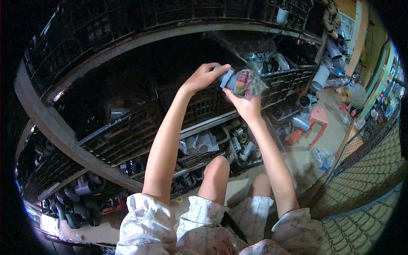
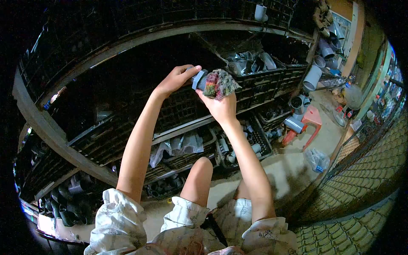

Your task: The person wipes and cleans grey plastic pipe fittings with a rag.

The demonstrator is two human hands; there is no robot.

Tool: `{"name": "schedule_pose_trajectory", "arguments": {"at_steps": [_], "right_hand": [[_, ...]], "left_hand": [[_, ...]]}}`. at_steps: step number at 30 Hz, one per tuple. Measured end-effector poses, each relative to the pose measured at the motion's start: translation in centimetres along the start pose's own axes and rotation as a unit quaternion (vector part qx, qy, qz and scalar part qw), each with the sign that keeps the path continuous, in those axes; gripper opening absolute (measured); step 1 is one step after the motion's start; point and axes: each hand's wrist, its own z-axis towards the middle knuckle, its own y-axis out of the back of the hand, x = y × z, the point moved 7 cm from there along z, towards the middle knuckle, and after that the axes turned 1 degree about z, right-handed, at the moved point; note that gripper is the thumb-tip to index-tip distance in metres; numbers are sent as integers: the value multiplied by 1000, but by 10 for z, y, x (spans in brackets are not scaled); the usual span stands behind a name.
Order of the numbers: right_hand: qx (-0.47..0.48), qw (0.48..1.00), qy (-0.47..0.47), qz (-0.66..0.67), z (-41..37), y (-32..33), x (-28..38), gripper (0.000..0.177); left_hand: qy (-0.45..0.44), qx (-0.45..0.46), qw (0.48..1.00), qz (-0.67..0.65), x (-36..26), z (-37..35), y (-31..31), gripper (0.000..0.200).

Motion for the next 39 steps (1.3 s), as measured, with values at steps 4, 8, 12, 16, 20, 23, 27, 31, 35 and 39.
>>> {"name": "schedule_pose_trajectory", "arguments": {"at_steps": [4,8,12,16,20,23,27,31,35,39], "right_hand": [[-27,999,26,20,-1,2,12,32],[-21,979,106,-175,4,-7,29,36],[57,988,-142,-36,7,-37,-17,41],[70,906,-366,199,-4,-45,-70,48],[17,980,-167,104,-8,-18,-17,30],[17,985,-158,66,-10,-16,-16,31],[37,794,-448,410,-24,-48,-60,38],[-46,645,-573,504,-64,-65,-49,29],[-69,647,-385,655,-49,-59,-20,39],[-11,453,-454,768,-53,-107,-52,48]], "left_hand": [[-32,-75,995,61,-2,-1,6,41],[-69,-87,955,275,-15,-13,-1,48],[-53,-112,934,336,-4,-10,-1,44],[-68,-126,941,307,-5,-10,-2,35],[-10,-113,955,273,-9,-11,0,36],[12,-98,955,281,-8,-11,-2,37],[-27,-129,974,184,-1,-9,3,46],[18,-128,987,96,11,0,9,52],[-17,-157,987,32,8,-1,11,52],[-17,-119,990,-73,-6,-8,11,49]]}}
